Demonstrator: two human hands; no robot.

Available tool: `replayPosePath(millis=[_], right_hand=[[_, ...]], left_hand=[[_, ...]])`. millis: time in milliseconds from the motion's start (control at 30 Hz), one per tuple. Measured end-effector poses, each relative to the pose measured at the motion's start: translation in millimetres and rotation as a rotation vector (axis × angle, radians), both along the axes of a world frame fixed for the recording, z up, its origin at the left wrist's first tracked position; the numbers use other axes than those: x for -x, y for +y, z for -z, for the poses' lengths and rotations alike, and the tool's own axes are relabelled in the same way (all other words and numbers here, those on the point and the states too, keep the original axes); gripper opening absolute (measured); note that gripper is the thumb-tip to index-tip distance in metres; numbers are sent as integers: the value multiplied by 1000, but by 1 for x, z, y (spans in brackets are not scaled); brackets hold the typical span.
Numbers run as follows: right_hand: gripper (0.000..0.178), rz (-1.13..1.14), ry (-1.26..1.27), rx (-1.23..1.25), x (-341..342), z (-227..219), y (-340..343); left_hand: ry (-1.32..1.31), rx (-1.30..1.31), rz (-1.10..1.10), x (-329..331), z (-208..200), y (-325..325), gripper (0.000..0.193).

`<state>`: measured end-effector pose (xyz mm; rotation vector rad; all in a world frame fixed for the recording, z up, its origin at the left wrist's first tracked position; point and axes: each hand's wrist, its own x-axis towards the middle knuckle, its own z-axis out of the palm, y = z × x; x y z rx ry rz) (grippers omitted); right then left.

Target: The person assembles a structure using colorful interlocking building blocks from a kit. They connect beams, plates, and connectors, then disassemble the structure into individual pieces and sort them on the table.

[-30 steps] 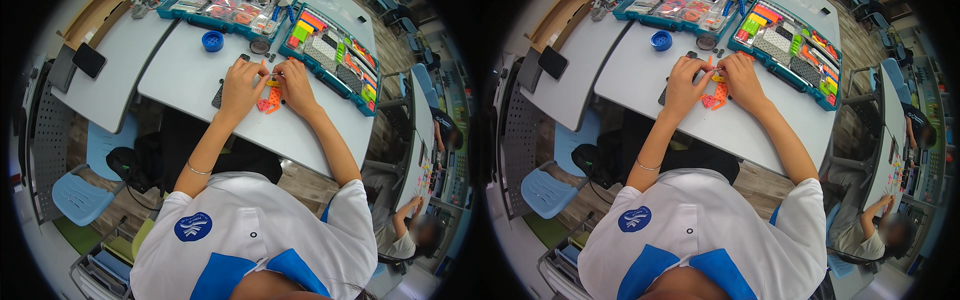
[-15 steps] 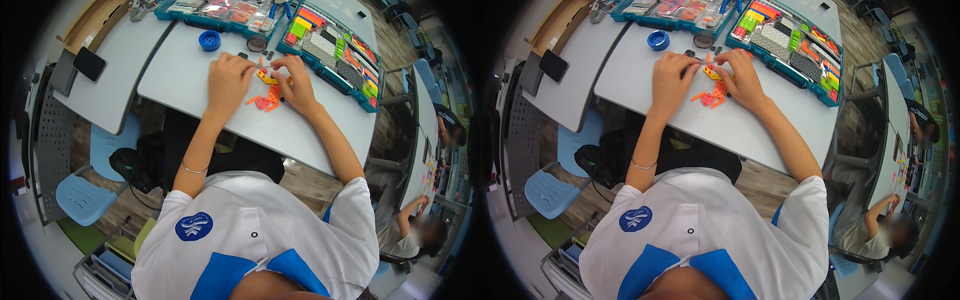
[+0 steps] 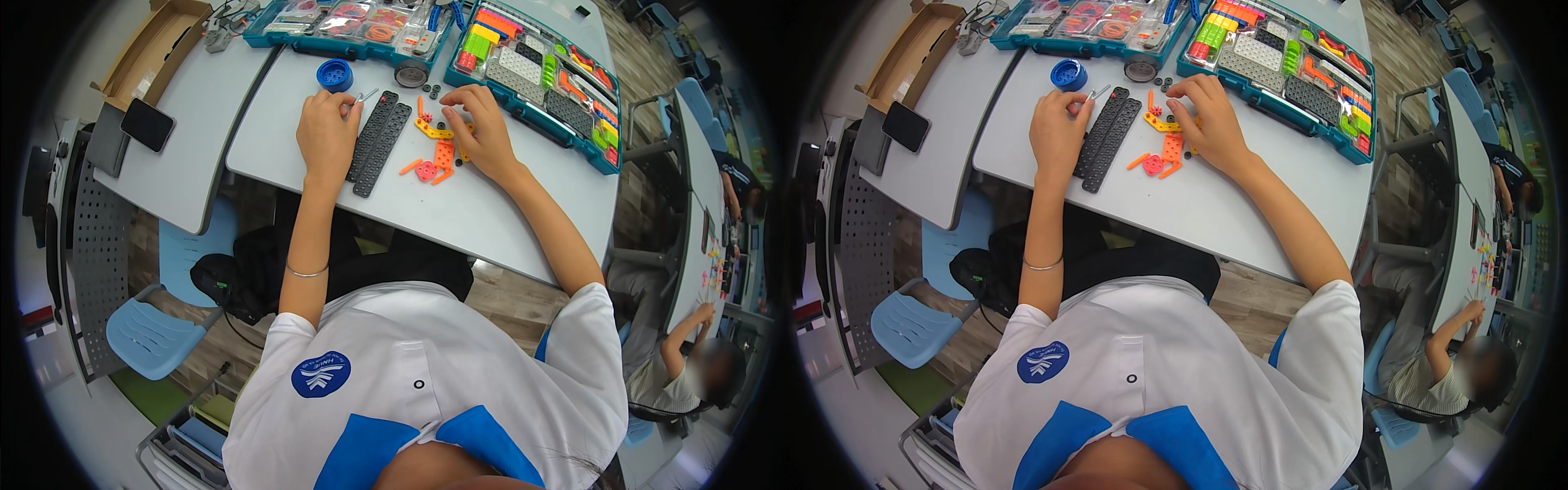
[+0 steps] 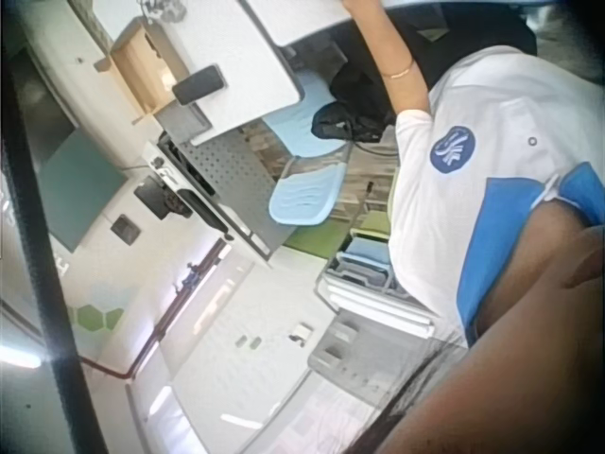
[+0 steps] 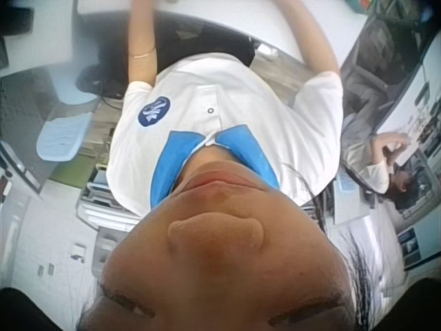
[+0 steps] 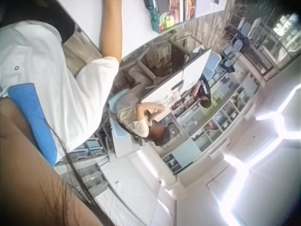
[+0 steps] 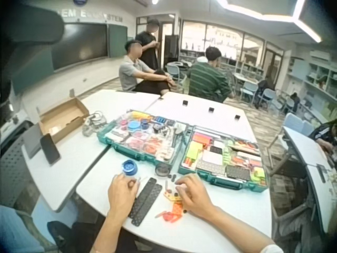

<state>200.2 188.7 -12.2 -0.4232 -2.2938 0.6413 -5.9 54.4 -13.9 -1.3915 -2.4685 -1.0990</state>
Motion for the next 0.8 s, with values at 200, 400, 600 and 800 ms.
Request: replayPosePath(millis=[200, 400, 600, 800], right_hand=[[13, 6, -17, -2, -1, 0, 0], [11, 1, -2, -3, 0, -1, 0], [11, 25, 2, 32, 1, -2, -2], [13, 72, 3, -53, 1, -2, 0]], left_hand=[[-21, -43, 26, 1, 4, -2, 14], [-73, -90, 34, 3, 9, -4, 15], [-108, -120, 15, 3, 14, -4, 16], [-172, -213, 7, 3, 9, -3, 16]])
